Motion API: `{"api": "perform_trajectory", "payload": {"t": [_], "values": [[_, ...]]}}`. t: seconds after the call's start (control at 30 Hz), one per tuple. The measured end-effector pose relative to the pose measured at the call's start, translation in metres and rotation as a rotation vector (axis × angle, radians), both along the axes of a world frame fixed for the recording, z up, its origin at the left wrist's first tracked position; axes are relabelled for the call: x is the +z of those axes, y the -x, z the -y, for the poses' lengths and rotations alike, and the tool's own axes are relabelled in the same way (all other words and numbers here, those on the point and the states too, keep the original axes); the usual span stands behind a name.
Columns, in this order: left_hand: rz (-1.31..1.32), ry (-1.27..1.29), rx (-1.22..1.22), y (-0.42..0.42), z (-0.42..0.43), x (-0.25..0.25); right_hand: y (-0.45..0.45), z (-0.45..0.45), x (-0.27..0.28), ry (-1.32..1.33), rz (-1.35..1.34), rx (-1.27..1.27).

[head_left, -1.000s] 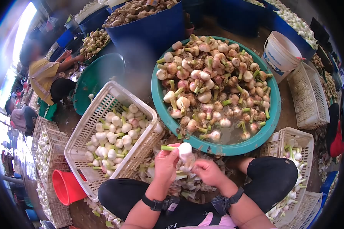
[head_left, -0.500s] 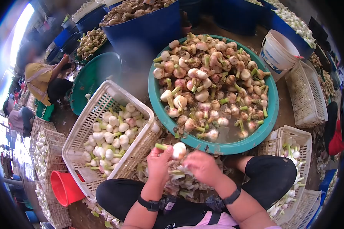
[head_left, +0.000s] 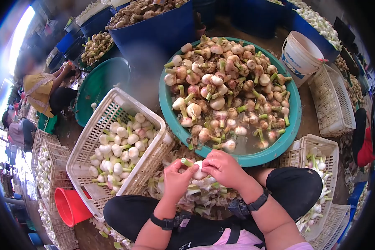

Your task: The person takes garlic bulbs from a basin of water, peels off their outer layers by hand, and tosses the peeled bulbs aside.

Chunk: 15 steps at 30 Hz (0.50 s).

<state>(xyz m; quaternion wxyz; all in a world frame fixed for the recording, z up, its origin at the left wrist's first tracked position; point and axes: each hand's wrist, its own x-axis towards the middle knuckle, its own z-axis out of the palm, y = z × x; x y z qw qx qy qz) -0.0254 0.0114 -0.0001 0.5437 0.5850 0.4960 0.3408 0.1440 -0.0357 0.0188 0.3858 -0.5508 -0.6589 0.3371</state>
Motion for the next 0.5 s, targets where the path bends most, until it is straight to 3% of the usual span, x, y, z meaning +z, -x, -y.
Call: {"api": "perform_trajectory", "payload": {"t": [0.03,0.07,0.1,0.17,0.2,0.27,0.3,0.33,0.37,0.47,0.5], "values": [[-0.001,0.100,0.036,0.000,0.000,-0.005,0.002,0.005,-0.004,-0.051,0.129,-0.002],[0.200,0.250,0.198,-0.004,0.001,-0.008,0.004,0.012,-0.008,-0.103,0.259,-0.006],[0.199,0.250,0.196,-0.001,-0.004,-0.011,0.007,0.022,-0.015,-0.104,0.258,-0.008],[0.595,0.648,0.465,0.011,-0.019,-0.019,0.014,0.045,-0.035,0.119,0.432,0.092],[0.584,0.698,0.492,0.014,-0.023,-0.019,0.013,0.051,-0.047,0.112,0.429,0.094],[0.602,0.732,0.488,0.014,-0.021,-0.011,0.011,0.060,-0.069,0.544,0.649,0.059],[0.622,0.775,0.478,0.012,-0.020,-0.008,0.015,0.052,-0.059,0.545,0.643,0.047],[0.619,0.776,0.526,0.011,-0.018,-0.011,0.018,0.038,-0.038,0.444,0.448,-0.107],[0.778,0.697,0.555,0.018,-0.018,-0.020,0.012,0.026,-0.024,0.340,0.259,-0.264],[1.261,0.375,0.704,0.085,-0.047,-0.011,-0.052,-0.002,-0.021,0.481,0.454,-0.619],[1.309,0.291,0.801,0.081,-0.048,0.024,-0.083,-0.006,-0.035,0.601,0.556,-0.724]]}}
